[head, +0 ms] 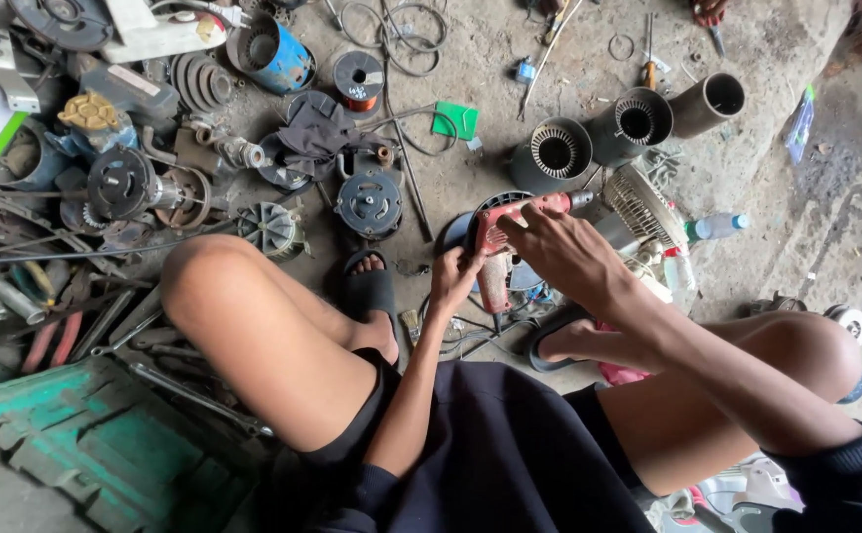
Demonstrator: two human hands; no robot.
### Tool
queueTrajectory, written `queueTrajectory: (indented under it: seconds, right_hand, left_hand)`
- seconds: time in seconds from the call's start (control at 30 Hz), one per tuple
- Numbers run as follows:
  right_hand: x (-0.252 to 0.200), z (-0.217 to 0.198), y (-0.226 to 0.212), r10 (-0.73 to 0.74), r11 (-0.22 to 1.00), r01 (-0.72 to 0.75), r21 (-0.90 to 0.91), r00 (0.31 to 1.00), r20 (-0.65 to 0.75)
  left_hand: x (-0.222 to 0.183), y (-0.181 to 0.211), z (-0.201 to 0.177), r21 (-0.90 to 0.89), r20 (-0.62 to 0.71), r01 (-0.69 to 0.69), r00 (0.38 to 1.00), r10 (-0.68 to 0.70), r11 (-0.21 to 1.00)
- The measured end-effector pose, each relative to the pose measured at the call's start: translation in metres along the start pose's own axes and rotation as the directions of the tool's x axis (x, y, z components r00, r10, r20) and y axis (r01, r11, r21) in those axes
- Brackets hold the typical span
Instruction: Disassembling a red power drill to access internal components in a repair shop environment.
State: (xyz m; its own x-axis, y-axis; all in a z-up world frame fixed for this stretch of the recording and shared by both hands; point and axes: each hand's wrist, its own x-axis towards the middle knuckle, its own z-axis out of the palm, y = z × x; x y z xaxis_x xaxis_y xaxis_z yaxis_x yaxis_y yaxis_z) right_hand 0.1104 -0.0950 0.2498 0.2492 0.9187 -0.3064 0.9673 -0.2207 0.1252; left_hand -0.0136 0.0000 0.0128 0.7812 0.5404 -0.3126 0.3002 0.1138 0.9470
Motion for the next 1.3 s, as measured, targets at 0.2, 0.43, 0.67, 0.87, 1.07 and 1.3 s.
queueTrajectory:
  seconds: [0.2,0.43,0.67,0.87,1.07,1.3]
  right_hand:
    - [-0.007,-0.058,-0.02,-0.02,0.992,0.019,0.127,1.0,0.005]
    - [0.001,-0.048,-0.016,-0.1,0.994,0.1,-0.032,0.995,-0.003]
    - [0.0,-0.041,-0.011,-0.066,0.998,0.066,0.001,0.997,-0.041]
    - [-0.007,-0.016,0.0,-0.014,1.0,0.015,0.01,0.996,-0.091]
    - [-0.009,-0.052,-0.01,-0.087,0.995,0.089,0.047,0.996,-0.037]
    - [-0.012,-0.038,-0.006,-0.033,0.997,0.037,0.07,0.998,-0.052]
  left_hand:
    - [0.0,0.005,-0.001,-0.012,0.001,0.006,1.0,-0.006,1.0]
    - [-0.008,0.018,-0.001,-0.054,-0.016,-0.017,1.0,0.016,0.998]
    - [0.01,-0.012,0.008,-0.014,-0.007,-0.03,1.0,0.029,0.999]
    - [0.027,-0.045,0.01,0.01,-0.002,-0.006,1.0,0.006,1.0]
    - [0.005,0.005,0.0,-0.027,0.006,-0.004,1.0,0.004,1.0]
    - [-0.002,0.007,-0.001,-0.014,0.029,-0.023,0.999,0.023,1.0]
